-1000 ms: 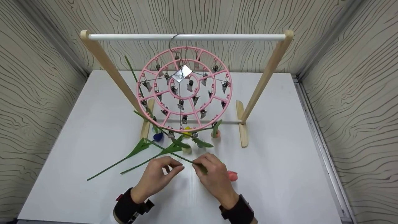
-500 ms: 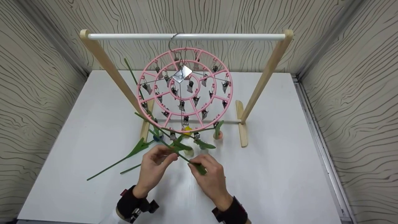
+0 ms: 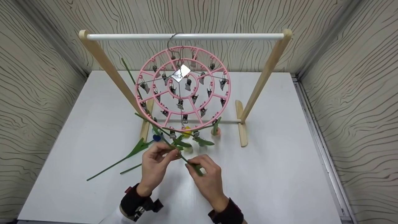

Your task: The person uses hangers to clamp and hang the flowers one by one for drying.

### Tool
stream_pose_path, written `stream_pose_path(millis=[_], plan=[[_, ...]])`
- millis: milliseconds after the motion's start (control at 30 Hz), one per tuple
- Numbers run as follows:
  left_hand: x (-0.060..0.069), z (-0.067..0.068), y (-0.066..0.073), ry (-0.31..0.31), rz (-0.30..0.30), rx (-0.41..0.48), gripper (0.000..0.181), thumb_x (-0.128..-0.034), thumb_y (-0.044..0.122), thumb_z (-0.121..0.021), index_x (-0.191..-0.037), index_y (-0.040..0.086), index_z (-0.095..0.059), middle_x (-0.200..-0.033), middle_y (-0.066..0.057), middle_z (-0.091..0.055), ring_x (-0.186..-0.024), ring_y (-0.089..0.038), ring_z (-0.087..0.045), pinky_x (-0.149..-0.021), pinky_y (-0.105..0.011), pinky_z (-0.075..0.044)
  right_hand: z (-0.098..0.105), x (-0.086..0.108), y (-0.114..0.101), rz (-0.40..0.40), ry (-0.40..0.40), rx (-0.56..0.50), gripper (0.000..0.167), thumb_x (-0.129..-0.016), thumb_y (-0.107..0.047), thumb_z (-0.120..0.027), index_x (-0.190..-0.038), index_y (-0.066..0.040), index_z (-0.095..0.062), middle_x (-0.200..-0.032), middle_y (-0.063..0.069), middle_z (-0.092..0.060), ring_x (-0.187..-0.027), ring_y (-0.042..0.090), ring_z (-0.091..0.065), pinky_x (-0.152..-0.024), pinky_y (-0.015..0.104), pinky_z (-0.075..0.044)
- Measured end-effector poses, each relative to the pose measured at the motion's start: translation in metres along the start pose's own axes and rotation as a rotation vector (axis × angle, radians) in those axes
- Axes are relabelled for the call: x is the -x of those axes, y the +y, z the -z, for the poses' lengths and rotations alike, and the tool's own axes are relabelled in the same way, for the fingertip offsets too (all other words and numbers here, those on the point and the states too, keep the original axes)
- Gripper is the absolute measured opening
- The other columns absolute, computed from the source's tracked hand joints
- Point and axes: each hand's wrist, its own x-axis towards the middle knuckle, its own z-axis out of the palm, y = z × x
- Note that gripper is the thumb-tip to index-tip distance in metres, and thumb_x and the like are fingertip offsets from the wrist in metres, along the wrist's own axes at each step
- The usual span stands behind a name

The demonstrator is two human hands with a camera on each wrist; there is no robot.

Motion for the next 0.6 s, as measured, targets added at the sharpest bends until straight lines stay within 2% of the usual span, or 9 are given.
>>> stream_pose_path(millis=[133, 300, 433, 600], plan=[[0.000, 0.000, 0.000, -0.013, -0.028, -0.003, 0.017, -0.0982, -0.004, -0.074, -0.104, -0.016, -0.064, -0.105, -0.038, -0.068, -0.093, -0.002, -0.075, -0.084, -0.036, -0.070, 0.000, 0.000, -0.003, -0.031, 0.005, 0.015, 0.033, -0.078, 0.013, -0.089, -0.096, -0.014, -0.082, -0.089, 0.010, -0.078, -0.084, 0.002, -0.072, -0.080, 0.012, -0.062], [-0.001, 0.000, -0.002, -0.029, -0.054, -0.001, 0.016, -0.0983, -0.005, -0.073, -0.103, -0.017, -0.063, -0.102, -0.039, -0.067, -0.093, -0.001, -0.075, -0.083, -0.035, -0.070, 0.004, -0.004, -0.005, -0.003, -0.003, 0.018, 0.035, -0.077, 0.012, -0.091, -0.099, -0.014, -0.082, -0.093, 0.007, -0.078, -0.087, 0.004, -0.073, -0.083, 0.011, -0.062], [-0.002, 0.001, -0.004, -0.032, -0.054, -0.011, 0.016, -0.0984, -0.005, -0.073, -0.104, -0.017, -0.063, -0.102, -0.039, -0.067, -0.093, -0.001, -0.075, -0.083, -0.034, -0.070, 0.017, -0.014, -0.008, 0.016, -0.022, -0.020, 0.036, -0.078, 0.013, -0.089, -0.103, -0.012, -0.082, -0.096, 0.007, -0.078, -0.092, 0.005, -0.075, -0.087, 0.010, -0.061], [-0.003, 0.003, -0.004, -0.019, -0.015, -0.022, 0.016, -0.0979, -0.005, -0.074, -0.104, -0.016, -0.064, -0.104, -0.037, -0.067, -0.091, -0.002, -0.076, -0.083, -0.033, -0.070, 0.042, -0.036, -0.007, 0.038, -0.027, -0.044, 0.033, -0.079, 0.019, -0.085, -0.102, -0.005, -0.082, -0.094, 0.011, -0.078, -0.093, 0.005, -0.076, -0.088, 0.010, -0.061]])
